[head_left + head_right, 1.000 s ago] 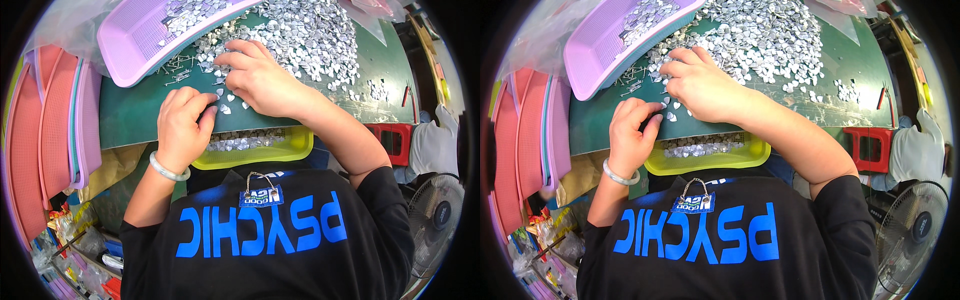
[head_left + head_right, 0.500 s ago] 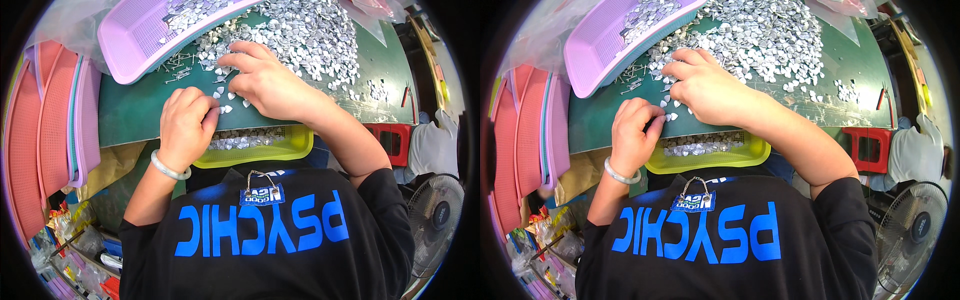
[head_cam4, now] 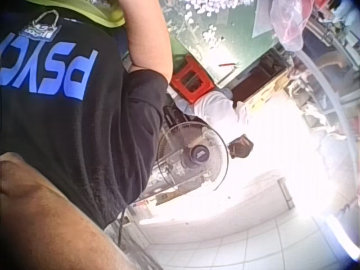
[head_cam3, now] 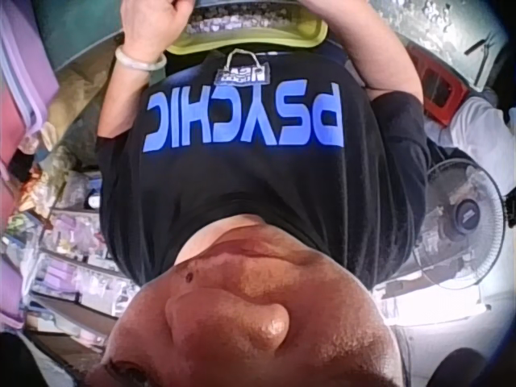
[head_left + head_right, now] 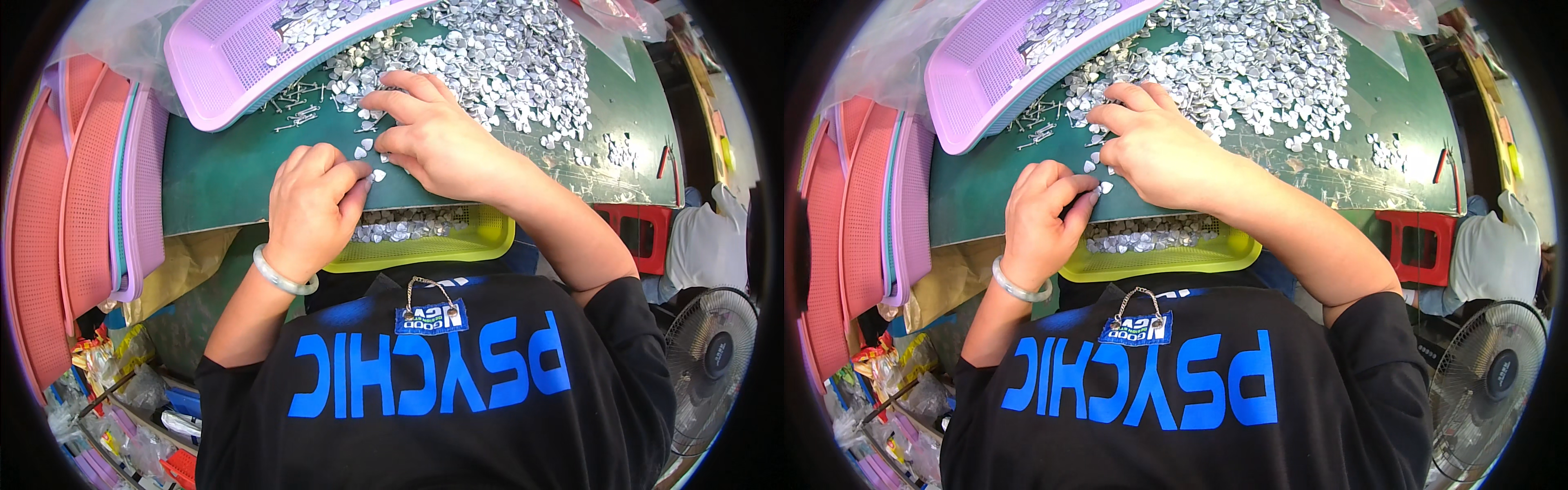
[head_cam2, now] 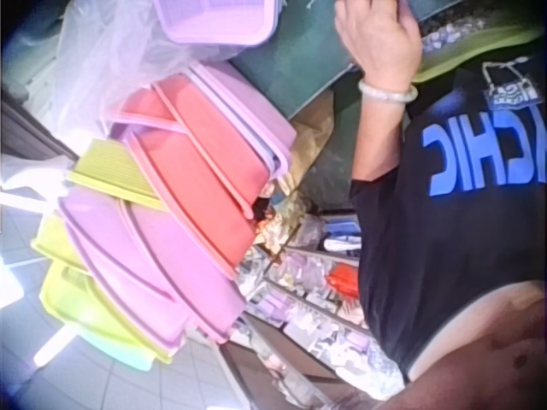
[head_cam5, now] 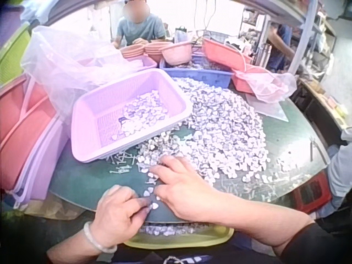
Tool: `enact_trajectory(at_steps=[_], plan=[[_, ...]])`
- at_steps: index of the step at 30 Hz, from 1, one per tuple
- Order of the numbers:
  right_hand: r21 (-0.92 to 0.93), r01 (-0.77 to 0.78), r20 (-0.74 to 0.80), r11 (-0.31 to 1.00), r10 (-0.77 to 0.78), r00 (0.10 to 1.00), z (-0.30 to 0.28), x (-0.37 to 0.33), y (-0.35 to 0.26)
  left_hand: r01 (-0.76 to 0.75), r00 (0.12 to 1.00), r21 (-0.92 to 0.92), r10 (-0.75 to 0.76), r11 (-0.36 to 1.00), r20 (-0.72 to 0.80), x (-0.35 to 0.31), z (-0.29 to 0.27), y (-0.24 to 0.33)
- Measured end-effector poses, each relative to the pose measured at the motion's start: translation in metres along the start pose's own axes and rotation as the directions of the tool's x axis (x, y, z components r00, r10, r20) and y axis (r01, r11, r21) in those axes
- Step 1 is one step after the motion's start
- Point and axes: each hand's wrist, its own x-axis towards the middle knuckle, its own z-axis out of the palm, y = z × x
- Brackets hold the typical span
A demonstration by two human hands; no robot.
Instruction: The person sorts small, silver, heart-shaped metal pieces on a green table, picking them up by hand and placing them into a yellow basket. The person also moves a purple basket to the side to clear the workspace.
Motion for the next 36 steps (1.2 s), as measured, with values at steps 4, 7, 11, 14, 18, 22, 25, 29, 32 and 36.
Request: enact_trajectory(at_steps=[4, 7, 11, 14, 18, 22, 25, 29, 32, 36], plan=[[-0.002, -0.001, -0.003, 1.0, 0.001, 1.0, 0.001, 0.002, -0.001, 0.02, 1.0, -0.024, -0.021, 0.999, -0.017, 0.0, 0.001, 0.001], [0.01, 0.027, 0.011, 1.0, -0.027, 1.0, 0.0, 0.004, -0.002, 0.021, 0.999, -0.048, -0.023, 0.999, -0.043, -0.002, -0.003, 0.001], [0.082, 0.115, -0.182, 0.99, -0.099, 0.978, -0.024, 0.016, -0.005, -0.111, 0.961, -0.013, 0.103, 0.994, -0.258, 0.005, -0.024, 0.011], [-0.043, 0.171, -0.403, 0.984, -0.173, 0.899, -0.06, 0.04, -0.003, -0.155, 0.862, 0.188, 0.226, 0.97, -0.455, 0.024, -0.045, 0.007], [-0.095, 0.119, -0.576, 0.988, -0.151, 0.803, -0.065, 0.07, 0.015, -0.039, 0.802, 0.294, 0.206, 0.955, -0.561, 0.052, -0.068, -0.011], [-0.139, 0.076, -0.455, 0.987, -0.131, 0.881, -0.052, 0.062, 0.026, 0.058, 0.887, 0.448, 0.159, 0.892, -0.433, 0.053, -0.071, -0.028], [-0.116, 0.109, -0.193, 0.987, -0.13, 0.972, -0.035, 0.04, 0.008, 0.052, 0.904, 0.46, 0.153, 0.886, -0.398, 0.046, -0.061, -0.02], [-0.051, 0.104, 0.089, 0.993, -0.099, 0.991, 0.001, 0.029, -0.005, 0.005, 0.9, 0.439, 0.188, 0.898, -0.394, 0.039, -0.051, -0.015], [-0.046, 0.096, 0.106, 0.994, -0.091, 0.99, 0.01, 0.027, -0.009, -0.048, 0.873, 0.402, 0.234, 0.914, -0.428, 0.037, -0.046, -0.011], [0.038, 0.107, 0.153, 0.994, -0.111, 0.982, 0.002, 0.03, -0.011, -0.112, 0.874, 0.297, 0.236, 0.948, -0.426, 0.03, -0.043, -0.007]])
